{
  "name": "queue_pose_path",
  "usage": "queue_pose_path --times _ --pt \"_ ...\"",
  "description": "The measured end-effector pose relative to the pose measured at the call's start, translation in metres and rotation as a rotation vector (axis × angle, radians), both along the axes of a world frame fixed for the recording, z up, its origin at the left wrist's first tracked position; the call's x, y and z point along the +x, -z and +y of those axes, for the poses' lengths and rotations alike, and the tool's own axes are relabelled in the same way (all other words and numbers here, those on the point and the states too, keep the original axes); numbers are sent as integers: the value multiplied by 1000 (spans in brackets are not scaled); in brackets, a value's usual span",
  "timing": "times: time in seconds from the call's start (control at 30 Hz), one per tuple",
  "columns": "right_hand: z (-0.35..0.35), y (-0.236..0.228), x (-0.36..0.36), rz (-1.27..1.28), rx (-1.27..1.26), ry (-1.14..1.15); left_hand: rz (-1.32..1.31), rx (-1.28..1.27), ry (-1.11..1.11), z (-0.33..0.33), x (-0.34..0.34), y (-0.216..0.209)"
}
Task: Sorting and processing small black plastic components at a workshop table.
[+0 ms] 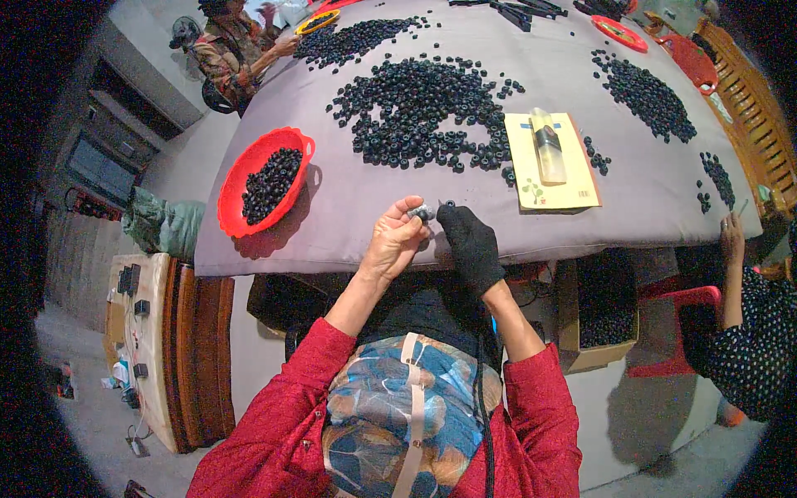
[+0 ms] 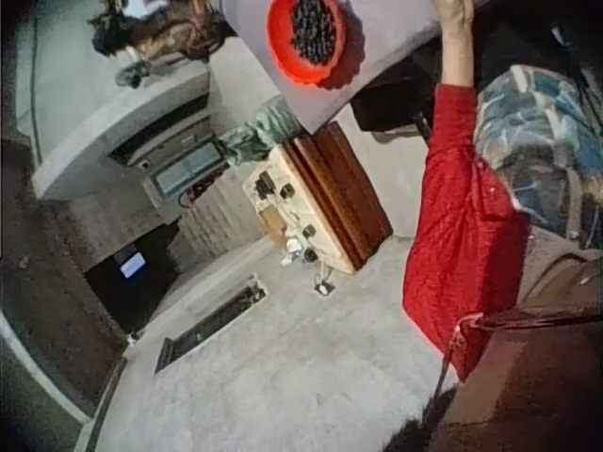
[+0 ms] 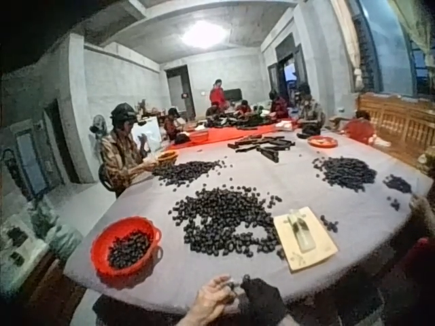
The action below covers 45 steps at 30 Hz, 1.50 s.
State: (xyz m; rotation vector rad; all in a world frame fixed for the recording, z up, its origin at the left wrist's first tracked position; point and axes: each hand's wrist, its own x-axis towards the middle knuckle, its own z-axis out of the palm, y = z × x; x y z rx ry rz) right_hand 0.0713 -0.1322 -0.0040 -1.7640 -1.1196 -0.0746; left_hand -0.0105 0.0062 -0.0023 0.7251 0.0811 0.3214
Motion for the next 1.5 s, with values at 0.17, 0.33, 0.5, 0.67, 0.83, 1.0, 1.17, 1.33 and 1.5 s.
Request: queue_pose_path --times 0.17,0.33,0.5,0.67,0.83,1.0,1.17,1.33,1.5 --pt "3 -18 -6 -4 -65 20 12 24 0 -2 -1 -2" --pt "10 -24 -3 -118 -216 65 14 74 -12 -4 2 -3" --pt "17 -28 -4 102 -6 5 40 102 -12 3 -5 -9" --pt "4 -19 0 -89 -80 11 151 280 -81 1 -8 -12" --pt "-1 -18 -1 -42 -22 6 216 807 -621 56 -37 -76" --pt "9 -33 -6 465 -36 115 433 1189 -1026 161 -81 -108" --pt "-1 -39 2 884 180 231 380 1503 -1019 121 -54 -115" --pt "-6 -52 -1 1120 346 193 225 1633 -499 56 -3 -64" --pt "-5 -36 8 1094 327 135 176 1606 -295 2 39 -40"
